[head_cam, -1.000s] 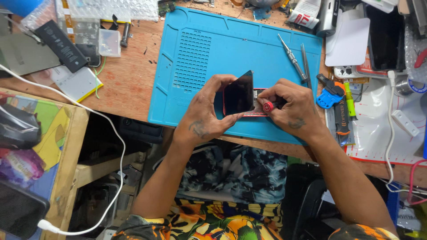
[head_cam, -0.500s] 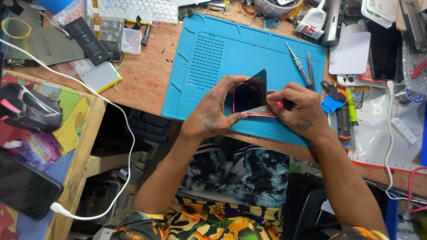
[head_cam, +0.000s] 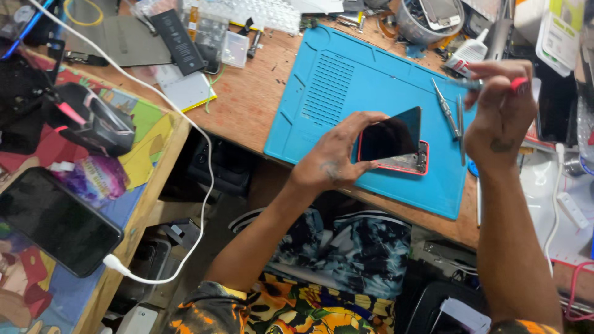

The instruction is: The person disassembles a smartphone, removes the screen assembly, and uses a screwdriver to manipulate internal components. They then reassemble the device by aligning the screen and securing the casing.

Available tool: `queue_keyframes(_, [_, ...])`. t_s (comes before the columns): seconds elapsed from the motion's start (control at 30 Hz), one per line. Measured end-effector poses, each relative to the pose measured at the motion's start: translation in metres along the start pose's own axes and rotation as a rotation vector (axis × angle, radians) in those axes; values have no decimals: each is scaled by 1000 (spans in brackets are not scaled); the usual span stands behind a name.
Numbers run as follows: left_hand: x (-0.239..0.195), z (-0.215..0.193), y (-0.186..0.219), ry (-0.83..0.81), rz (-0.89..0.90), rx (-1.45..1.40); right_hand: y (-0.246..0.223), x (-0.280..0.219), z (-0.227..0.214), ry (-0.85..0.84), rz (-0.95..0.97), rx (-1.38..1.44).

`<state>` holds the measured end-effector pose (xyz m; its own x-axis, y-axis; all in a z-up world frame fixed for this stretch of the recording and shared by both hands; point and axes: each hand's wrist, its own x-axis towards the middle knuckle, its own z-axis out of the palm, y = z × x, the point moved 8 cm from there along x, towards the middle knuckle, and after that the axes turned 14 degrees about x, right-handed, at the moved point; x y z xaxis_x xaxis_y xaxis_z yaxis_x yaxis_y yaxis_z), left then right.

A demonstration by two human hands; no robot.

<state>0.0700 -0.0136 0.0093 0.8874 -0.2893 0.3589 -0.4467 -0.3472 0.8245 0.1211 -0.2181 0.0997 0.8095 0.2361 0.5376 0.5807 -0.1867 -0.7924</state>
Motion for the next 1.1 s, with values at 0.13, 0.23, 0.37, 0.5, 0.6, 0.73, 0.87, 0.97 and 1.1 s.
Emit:
queue_keyframes(0.13, [-2,-5,5,26,18,-42,24,51,48,-202,96,303])
queue_keyframes(0.23, [-5,-8,5,5,-35,-6,46,73,93,-356,225,426])
queue_keyframes(0.37, [-4,-10,4,-3,-74,9,66,73,146,-533,390,496])
queue_keyframes(0.5, [-2,-11,4,32,-41,-10,75,74,173,-582,419,552])
queue_keyframes(0.6, [-4,-12,3,52,-38,-38,77,71,182,-584,427,589])
queue_keyframes(0.73, [-4,-7,-1,31,-63,-38,80,63,185,-568,441,560])
queue_keyframes(0.87, [-4,-5,-2,1,-85,-58,78,61,188,-555,443,541])
queue_keyframes(0.97, [-3,-7,0,5,-81,-38,70,63,191,-580,420,566])
queue_keyframes(1.1, [-3,-8,1,12,-77,-16,69,61,178,-537,450,552])
